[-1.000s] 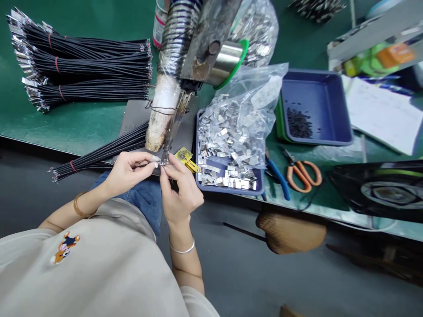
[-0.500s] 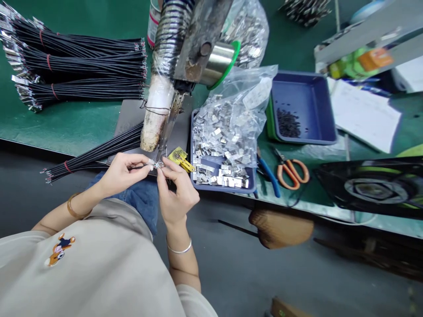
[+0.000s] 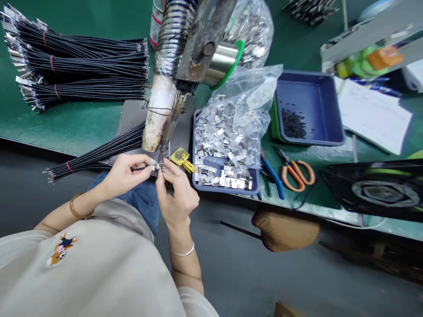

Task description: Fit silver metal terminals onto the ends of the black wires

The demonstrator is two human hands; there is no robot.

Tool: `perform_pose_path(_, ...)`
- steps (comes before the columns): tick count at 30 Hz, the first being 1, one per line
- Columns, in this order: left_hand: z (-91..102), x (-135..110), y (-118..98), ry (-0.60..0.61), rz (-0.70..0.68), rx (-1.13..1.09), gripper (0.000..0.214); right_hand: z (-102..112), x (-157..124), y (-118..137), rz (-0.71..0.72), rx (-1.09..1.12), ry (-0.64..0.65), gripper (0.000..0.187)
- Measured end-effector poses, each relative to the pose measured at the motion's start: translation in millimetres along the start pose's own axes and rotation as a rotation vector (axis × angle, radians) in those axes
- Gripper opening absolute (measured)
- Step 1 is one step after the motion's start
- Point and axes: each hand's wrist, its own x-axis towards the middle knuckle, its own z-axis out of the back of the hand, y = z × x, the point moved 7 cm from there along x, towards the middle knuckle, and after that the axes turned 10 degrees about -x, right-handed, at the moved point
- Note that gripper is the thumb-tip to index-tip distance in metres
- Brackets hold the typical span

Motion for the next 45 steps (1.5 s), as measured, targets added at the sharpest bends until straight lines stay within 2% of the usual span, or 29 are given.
perform_pose_path(4,-1.5,-3.3,0.9,0.010,-0.030,0.013,0.017,3.1,-2.5,-2.7,0.000,-0.024,-0.025,0.012)
perform_pose_path(8,-1.5,-7.1,2.1,0.013,-0.055,-0.064,0.018,0.9,-4.2,-14.4,-0.235,0.141,0.005,0.008)
perform_pose_path(10,-1.1,-7.9,1.7,0.023,-0.068,-0.103,0.019,-3.6,-6.3,-19.8,-0.364,0.242,0.053,0.012)
perform_pose_path(13,-0.5,-7.1,2.4,0.042,-0.053,-0.139,0.021,-7.1,-8.0,-22.4,-0.435,0.299,0.091,0.015)
perform_pose_path(20,-2.2,-1.8,8.9,0.052,0.005,-0.185,0.025,-4.6,-1.4,-15.0,-0.227,0.177,0.034,0.007)
perform_pose_path(26,0.0,0.7,9.4,0.031,-0.006,-0.177,0.027,-0.7,11.7,-3.9,-0.126,0.089,-0.004,0.009)
perform_pose_path(32,-2.0,-0.1,11.4,0.096,0.087,-0.236,0.026,3.0,4.4,3.6,0.018,0.037,0.034,0.013)
perform_pose_path(34,-3.5,-1.5,10.0,0.114,0.096,-0.219,0.024,3.9,0.3,-2.7,-0.030,0.049,0.032,0.010)
perform_pose_path(36,-3.6,-3.1,5.5,0.109,0.051,-0.156,0.023,3.3,-1.2,-14.0,-0.152,0.086,0.038,0.008)
perform_pose_path(39,-6.0,-8.0,-6.5,0.114,-0.124,-0.003,0.020,-5.2,-0.3,-30.1,-0.352,0.190,0.127,0.014)
perform_pose_path(42,-8.7,-14.5,-13.7,0.111,-0.270,0.086,0.020,-17.6,0.3,-34.5,-0.441,0.333,0.265,0.019)
perform_pose_path(45,-6.9,-15.4,-8.7,0.079,-0.234,0.050,0.019,-18.5,-2.0,-34.3,-0.469,0.375,0.275,0.020)
